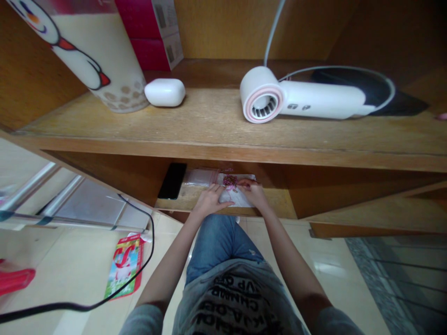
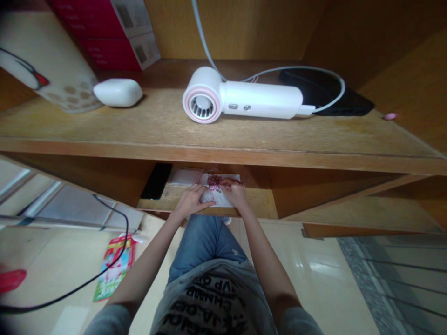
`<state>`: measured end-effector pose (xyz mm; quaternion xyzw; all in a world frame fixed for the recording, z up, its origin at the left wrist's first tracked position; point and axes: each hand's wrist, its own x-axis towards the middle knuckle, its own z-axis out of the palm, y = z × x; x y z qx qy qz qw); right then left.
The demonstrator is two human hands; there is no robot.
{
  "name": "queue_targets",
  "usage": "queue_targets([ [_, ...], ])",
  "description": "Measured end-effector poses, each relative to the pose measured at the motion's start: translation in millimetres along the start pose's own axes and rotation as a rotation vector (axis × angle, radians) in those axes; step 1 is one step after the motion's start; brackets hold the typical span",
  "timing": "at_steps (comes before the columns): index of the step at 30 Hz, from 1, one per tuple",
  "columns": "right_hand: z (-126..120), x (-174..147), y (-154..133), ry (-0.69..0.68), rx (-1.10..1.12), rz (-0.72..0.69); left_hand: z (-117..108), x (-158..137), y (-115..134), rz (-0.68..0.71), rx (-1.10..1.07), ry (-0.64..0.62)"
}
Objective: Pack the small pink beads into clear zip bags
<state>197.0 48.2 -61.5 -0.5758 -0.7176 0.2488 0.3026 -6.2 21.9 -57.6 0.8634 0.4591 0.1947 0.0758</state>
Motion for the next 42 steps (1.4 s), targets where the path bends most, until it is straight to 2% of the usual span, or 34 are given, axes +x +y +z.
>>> queue_targets([
  [6,6.6,-14.7,-18.2,-0.106,0.163,-0.035,-0.9,0.6,1.2,0.000,-0.009,0.007],
  [13,13.6,-15.7,-21.1,-0.120,0.171,-0.053,-1.3,0.7,1.7,0.004,-0.012,0.010],
  [22,0.1,4.6,-4.2,0.044,-0.144,0.020,-1.1,0.0,1.6,-0.005,-0.004,0.009],
  [27,3.0,19.0,-3.4,0.016,-0.335,0.123,-0.9,-0.3,1.3,-0.009,-0.003,0.006],
  [42,7.2,23.8,-3.6,-0.031,-0.406,0.163,-1.5,0.9,2.0,-0.018,0.024,-0.016],
])
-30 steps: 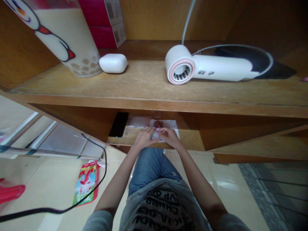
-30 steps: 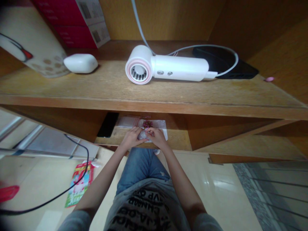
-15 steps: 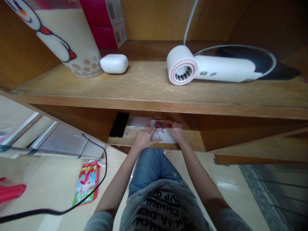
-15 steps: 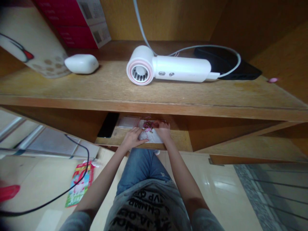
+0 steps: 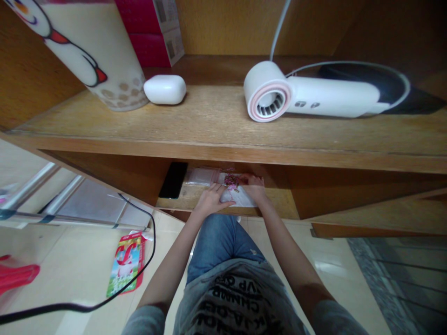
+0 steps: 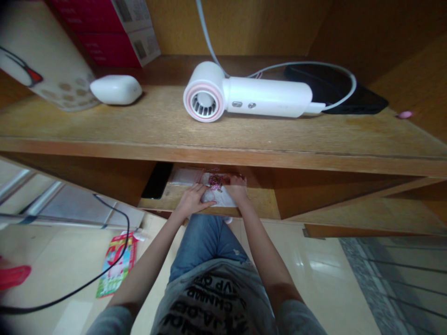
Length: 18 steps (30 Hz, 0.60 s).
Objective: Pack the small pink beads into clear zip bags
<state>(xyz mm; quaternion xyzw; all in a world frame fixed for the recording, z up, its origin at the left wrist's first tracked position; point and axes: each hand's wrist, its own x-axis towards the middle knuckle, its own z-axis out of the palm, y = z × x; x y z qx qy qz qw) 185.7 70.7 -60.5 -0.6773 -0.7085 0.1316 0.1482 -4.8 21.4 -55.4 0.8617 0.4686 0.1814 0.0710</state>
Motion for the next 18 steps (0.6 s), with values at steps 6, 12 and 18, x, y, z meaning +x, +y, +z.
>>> queue_targets([
  [6,-0.2,-3.1,2.3,0.036,0.075,-0.020,-1.3,-0.2,0.5,0.001,0.005,-0.001],
  [12,-3.2,-22.0,4.1,0.033,0.344,-0.116,-1.9,-0.1,0.8,0.010,-0.006,0.014],
  [18,-7.1,-44.0,-12.6,-0.052,0.439,-0.209,0.6,-0.8,-0.6,0.024,-0.008,0.031],
])
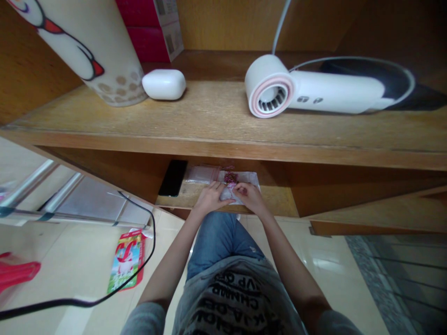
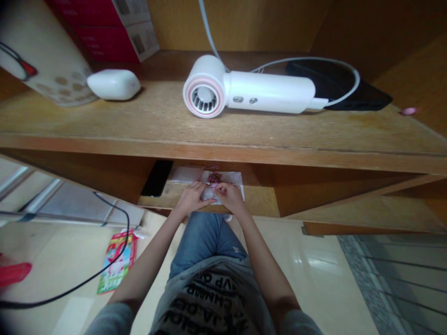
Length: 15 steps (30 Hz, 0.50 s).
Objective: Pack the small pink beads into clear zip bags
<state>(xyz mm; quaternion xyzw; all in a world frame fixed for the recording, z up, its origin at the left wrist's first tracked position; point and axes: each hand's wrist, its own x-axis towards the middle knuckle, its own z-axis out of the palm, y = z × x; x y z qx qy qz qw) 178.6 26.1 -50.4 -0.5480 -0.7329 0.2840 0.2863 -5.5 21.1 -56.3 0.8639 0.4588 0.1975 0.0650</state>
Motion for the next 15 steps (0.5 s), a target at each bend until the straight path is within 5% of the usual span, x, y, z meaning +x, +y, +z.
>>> queue_targets([
  [8,4.9,2.6,-0.1,-0.043,0.068,-0.053,1.2,-0.4,-0.6,0.001,-0.002,0.008],
  [15,-10.2,20.2,16.2,0.063,-0.171,0.014,0.5,-0.2,-0.5,-0.012,0.009,-0.007],
])
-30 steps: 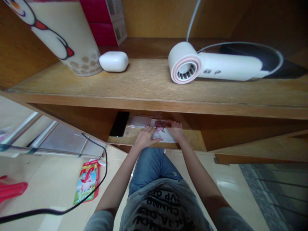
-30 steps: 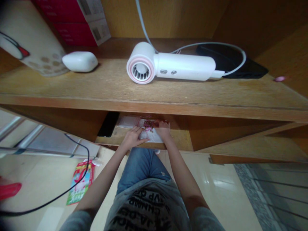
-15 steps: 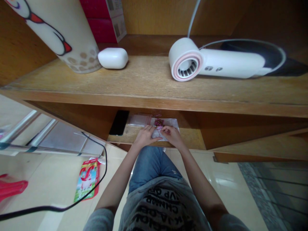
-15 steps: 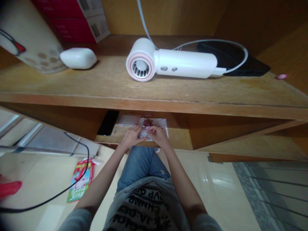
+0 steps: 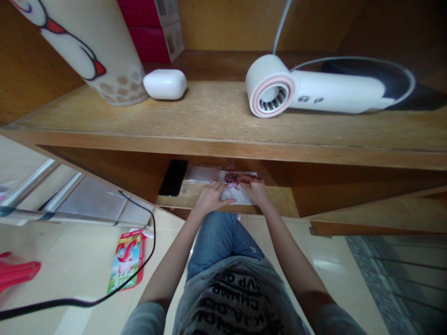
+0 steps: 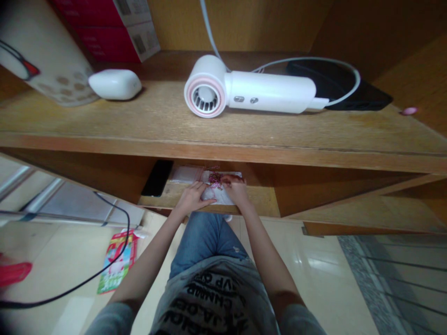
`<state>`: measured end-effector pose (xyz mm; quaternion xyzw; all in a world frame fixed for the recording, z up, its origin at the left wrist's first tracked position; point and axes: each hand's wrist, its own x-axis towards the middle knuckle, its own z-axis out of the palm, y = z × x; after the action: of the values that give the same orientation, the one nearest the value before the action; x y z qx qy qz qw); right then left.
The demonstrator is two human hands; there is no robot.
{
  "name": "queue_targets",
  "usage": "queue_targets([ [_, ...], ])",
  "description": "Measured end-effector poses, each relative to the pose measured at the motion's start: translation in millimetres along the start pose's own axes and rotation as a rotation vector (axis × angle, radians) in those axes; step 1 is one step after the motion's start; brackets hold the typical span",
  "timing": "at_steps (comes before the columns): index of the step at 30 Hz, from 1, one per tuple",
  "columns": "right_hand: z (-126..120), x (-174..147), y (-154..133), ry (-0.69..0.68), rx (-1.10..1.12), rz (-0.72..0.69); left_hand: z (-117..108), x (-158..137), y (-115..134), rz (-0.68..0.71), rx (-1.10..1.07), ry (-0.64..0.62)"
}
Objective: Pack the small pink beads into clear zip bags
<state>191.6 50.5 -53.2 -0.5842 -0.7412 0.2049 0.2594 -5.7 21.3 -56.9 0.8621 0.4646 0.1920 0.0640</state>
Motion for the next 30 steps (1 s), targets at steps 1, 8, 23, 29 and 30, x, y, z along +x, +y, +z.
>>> queue_targets([
  [1,-1.1,4.2,1.5,0.005,-0.056,0.014,-0.3,0.0,0.1,-0.004,-0.006,0.000],
  [8,-5.6,29.2,4.6,-0.124,-0.308,0.045,-1.7,0.6,1.2,0.000,-0.001,-0.008],
  [23,-4.7,40.2,14.4,-0.136,-0.222,-0.042,-2.3,0.5,1.1,-0.012,-0.049,-0.004],
  [29,-8.4,27.5,14.8,-0.077,-0.039,0.009,-1.4,0.7,1.1,-0.009,-0.022,-0.012],
  [30,-8.1,22.9,14.4,-0.067,0.017,0.001,-1.4,0.7,1.2,-0.007,-0.018,-0.013],
])
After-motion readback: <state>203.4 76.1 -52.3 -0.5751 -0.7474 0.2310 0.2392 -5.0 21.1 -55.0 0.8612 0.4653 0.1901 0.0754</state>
